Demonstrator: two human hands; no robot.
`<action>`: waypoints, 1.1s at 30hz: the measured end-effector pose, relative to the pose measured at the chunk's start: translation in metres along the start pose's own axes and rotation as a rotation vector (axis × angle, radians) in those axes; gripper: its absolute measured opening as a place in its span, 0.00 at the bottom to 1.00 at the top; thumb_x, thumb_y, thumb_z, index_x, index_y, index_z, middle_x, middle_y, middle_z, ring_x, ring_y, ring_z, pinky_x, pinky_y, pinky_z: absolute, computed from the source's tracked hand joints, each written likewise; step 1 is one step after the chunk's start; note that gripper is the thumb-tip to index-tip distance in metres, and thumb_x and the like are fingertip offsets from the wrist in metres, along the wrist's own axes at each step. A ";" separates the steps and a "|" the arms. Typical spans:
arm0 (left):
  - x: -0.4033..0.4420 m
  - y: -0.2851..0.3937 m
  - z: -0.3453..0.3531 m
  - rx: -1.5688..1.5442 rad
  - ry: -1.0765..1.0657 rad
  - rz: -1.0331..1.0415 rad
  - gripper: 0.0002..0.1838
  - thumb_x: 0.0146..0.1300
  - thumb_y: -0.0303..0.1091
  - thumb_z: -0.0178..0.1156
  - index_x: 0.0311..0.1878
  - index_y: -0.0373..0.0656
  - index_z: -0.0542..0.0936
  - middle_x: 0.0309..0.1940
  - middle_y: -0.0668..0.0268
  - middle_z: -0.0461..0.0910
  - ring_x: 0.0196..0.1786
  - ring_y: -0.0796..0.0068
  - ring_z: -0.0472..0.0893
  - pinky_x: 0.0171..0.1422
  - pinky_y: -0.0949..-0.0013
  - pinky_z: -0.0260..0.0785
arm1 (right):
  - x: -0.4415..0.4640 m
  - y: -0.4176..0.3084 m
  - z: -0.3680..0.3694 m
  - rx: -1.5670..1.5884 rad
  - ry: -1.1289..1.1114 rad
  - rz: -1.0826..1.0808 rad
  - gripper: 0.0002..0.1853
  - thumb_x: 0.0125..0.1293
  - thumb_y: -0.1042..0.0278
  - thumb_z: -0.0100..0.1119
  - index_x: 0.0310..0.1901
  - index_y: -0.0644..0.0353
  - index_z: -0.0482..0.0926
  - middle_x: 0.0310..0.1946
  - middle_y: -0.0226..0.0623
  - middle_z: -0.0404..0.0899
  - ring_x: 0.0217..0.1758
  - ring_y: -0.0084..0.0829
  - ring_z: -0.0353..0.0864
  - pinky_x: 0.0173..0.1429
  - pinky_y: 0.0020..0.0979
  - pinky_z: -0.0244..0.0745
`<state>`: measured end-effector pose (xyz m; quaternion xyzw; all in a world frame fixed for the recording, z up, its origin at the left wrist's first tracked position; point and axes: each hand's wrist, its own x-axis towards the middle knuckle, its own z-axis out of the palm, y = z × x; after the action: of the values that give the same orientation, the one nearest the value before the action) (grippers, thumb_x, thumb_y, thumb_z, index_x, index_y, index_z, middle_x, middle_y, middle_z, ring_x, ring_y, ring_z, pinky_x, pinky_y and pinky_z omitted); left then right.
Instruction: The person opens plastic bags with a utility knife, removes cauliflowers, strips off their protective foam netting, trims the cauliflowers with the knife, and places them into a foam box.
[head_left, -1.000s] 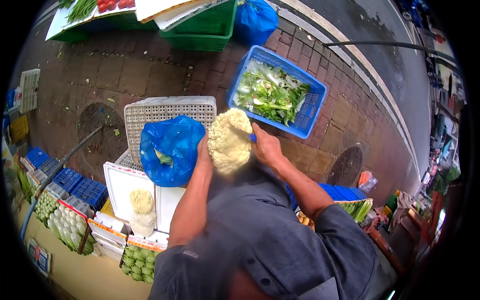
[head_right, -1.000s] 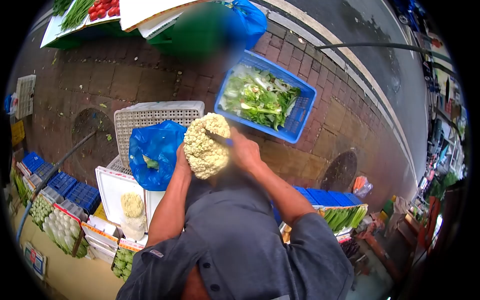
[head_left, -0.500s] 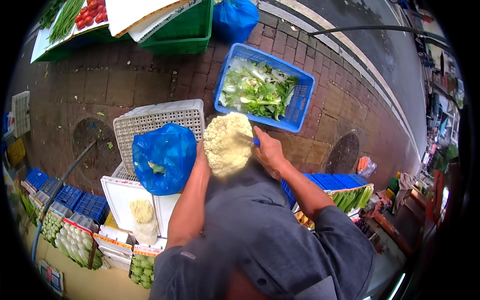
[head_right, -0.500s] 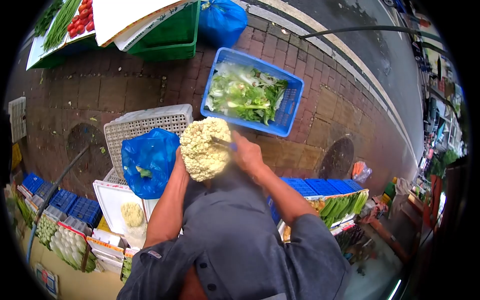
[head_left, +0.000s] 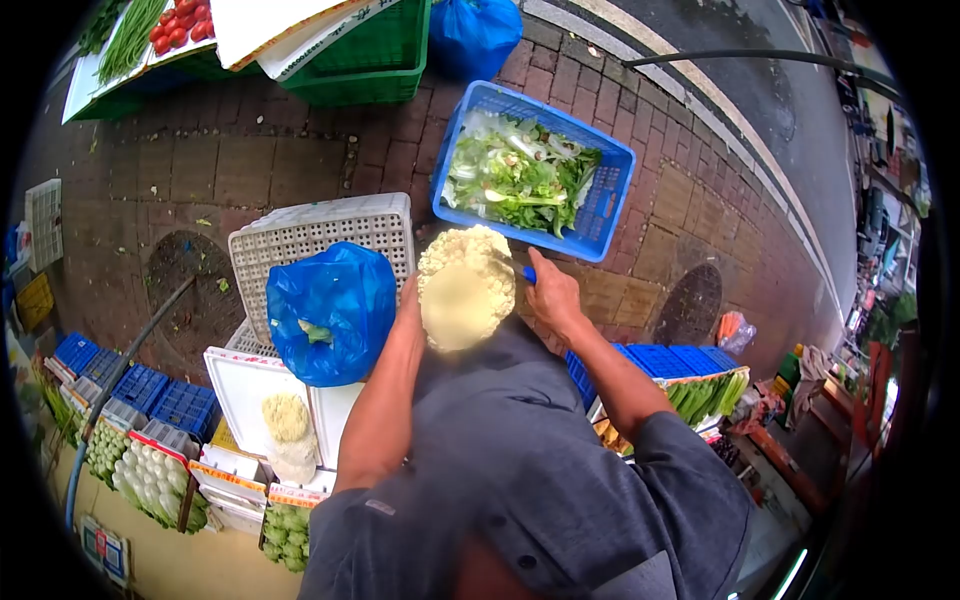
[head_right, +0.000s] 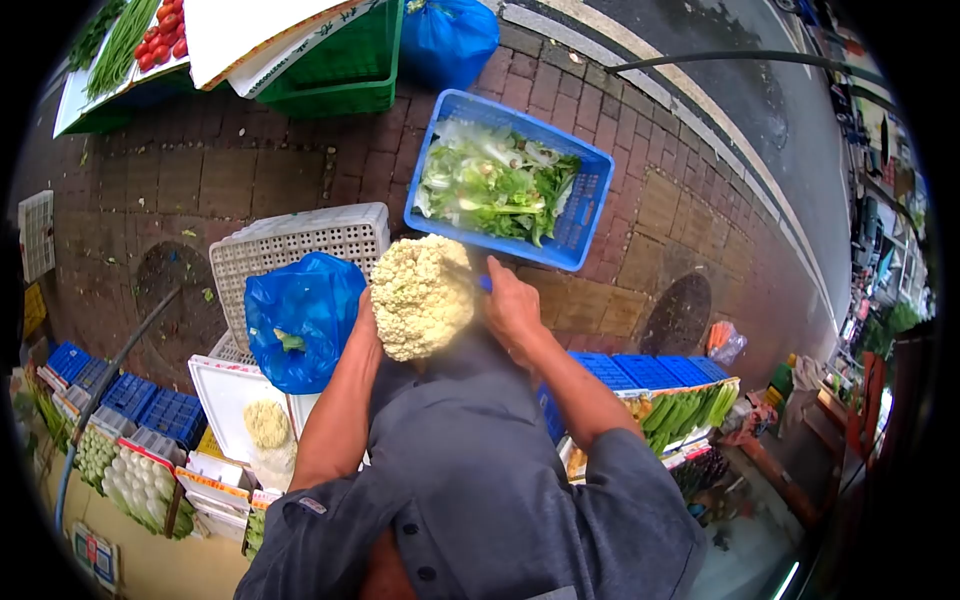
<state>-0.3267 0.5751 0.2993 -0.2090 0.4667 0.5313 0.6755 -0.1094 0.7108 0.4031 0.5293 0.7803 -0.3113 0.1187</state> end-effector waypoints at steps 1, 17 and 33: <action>0.001 0.007 0.006 0.053 0.006 0.011 0.17 0.75 0.41 0.55 0.58 0.39 0.81 0.46 0.62 0.85 0.44 0.69 0.86 0.48 0.67 0.79 | 0.004 -0.011 -0.010 0.023 -0.016 -0.039 0.36 0.58 0.71 0.61 0.71 0.63 0.66 0.54 0.53 0.81 0.54 0.52 0.82 0.56 0.48 0.78; -0.006 0.013 0.039 0.092 -0.143 0.010 0.16 0.75 0.37 0.51 0.59 0.39 0.79 0.51 0.63 0.83 0.52 0.73 0.83 0.57 0.69 0.76 | 0.018 -0.035 -0.023 0.006 -0.207 0.061 0.35 0.61 0.68 0.60 0.70 0.69 0.63 0.45 0.60 0.83 0.46 0.60 0.83 0.50 0.56 0.76; -0.003 0.010 0.040 0.093 -0.177 -0.050 0.19 0.75 0.37 0.51 0.63 0.38 0.76 0.53 0.62 0.82 0.52 0.72 0.84 0.57 0.68 0.77 | 0.019 -0.040 -0.031 0.065 -0.199 0.169 0.24 0.65 0.68 0.55 0.61 0.67 0.67 0.39 0.64 0.83 0.45 0.64 0.82 0.51 0.59 0.74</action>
<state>-0.3196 0.6083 0.3227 -0.1412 0.4242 0.5085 0.7359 -0.1489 0.7340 0.4319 0.5633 0.7066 -0.3764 0.2043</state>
